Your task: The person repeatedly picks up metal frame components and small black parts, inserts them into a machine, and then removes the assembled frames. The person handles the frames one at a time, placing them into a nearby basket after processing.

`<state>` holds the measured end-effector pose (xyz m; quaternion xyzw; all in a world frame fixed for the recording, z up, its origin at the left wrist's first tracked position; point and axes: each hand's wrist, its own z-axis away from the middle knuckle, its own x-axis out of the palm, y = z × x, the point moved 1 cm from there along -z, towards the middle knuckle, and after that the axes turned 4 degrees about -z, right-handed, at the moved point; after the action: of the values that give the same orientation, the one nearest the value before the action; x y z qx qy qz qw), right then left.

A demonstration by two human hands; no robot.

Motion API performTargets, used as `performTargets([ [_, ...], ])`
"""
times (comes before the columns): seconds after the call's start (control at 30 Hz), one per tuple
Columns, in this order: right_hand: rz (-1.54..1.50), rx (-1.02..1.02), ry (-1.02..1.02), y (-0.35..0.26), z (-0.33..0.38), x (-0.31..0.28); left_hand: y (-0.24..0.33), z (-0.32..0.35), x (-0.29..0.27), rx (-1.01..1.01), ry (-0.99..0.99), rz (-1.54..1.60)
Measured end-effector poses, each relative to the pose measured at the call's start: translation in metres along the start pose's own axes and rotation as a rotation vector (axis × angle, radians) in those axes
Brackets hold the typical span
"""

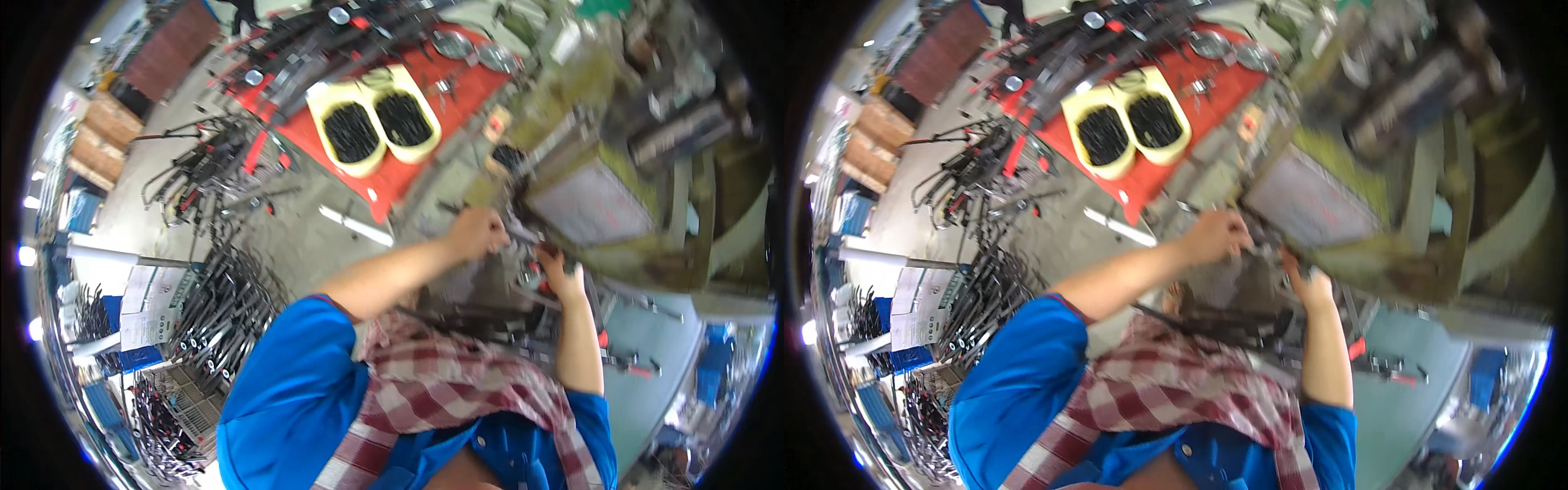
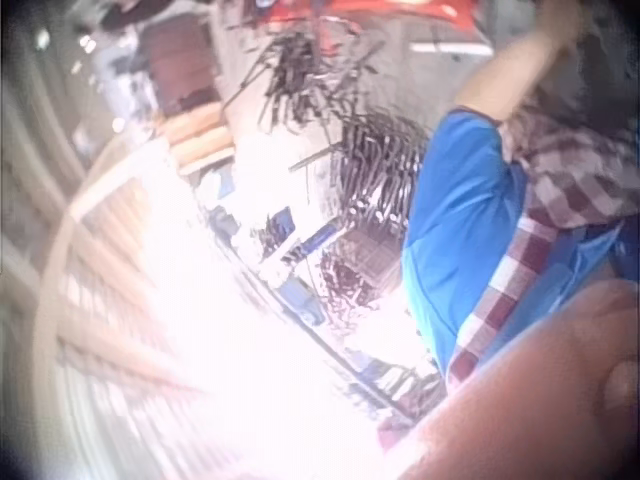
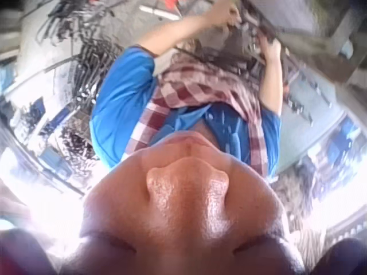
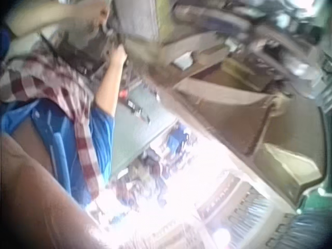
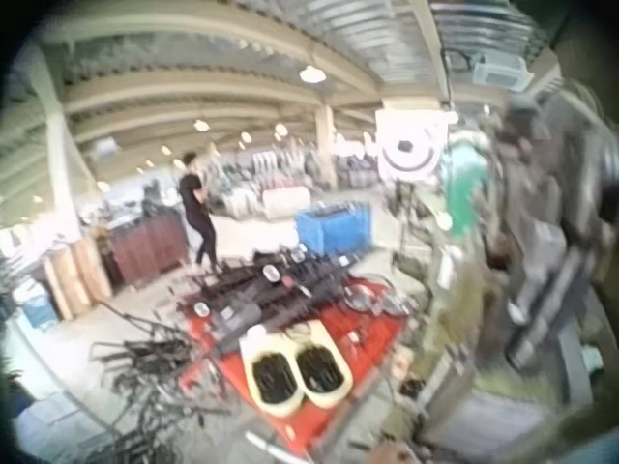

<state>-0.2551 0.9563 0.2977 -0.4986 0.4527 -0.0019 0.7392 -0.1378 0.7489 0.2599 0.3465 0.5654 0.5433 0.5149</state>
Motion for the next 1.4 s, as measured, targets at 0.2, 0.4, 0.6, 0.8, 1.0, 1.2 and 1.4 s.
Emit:
performTargets([
  [0.2,0.044,-0.014,0.078,-0.012,0.003,0.006,0.016,0.005,-0.005,0.010,0.239,0.009],
  [0.4,0.070,-0.078,0.033,-0.012,-0.002,0.001,0.010,-0.009,0.000,0.140,0.201,-0.457],
  [0.6,-0.035,-0.027,0.014,-0.010,-0.004,0.007,0.013,-0.003,-0.010,0.125,0.082,-0.809],
  [0.8,-0.162,-0.026,0.047,0.007,-0.007,0.011,-0.039,0.090,0.029,0.309,0.092,-0.572],
  [1.0,-0.149,-0.095,0.073,0.009,-0.011,0.015,-0.091,0.105,0.032,-0.407,-0.320,0.152],
  [1.2,0.114,-0.131,0.105,-0.021,-0.016,0.011,-0.010,0.038,-0.010,-0.269,0.032,0.404],
  [1.4,0.296,-0.377,0.140,-0.012,-0.026,0.001,0.017,-0.007,-0.020,-0.240,-0.067,0.234],
])
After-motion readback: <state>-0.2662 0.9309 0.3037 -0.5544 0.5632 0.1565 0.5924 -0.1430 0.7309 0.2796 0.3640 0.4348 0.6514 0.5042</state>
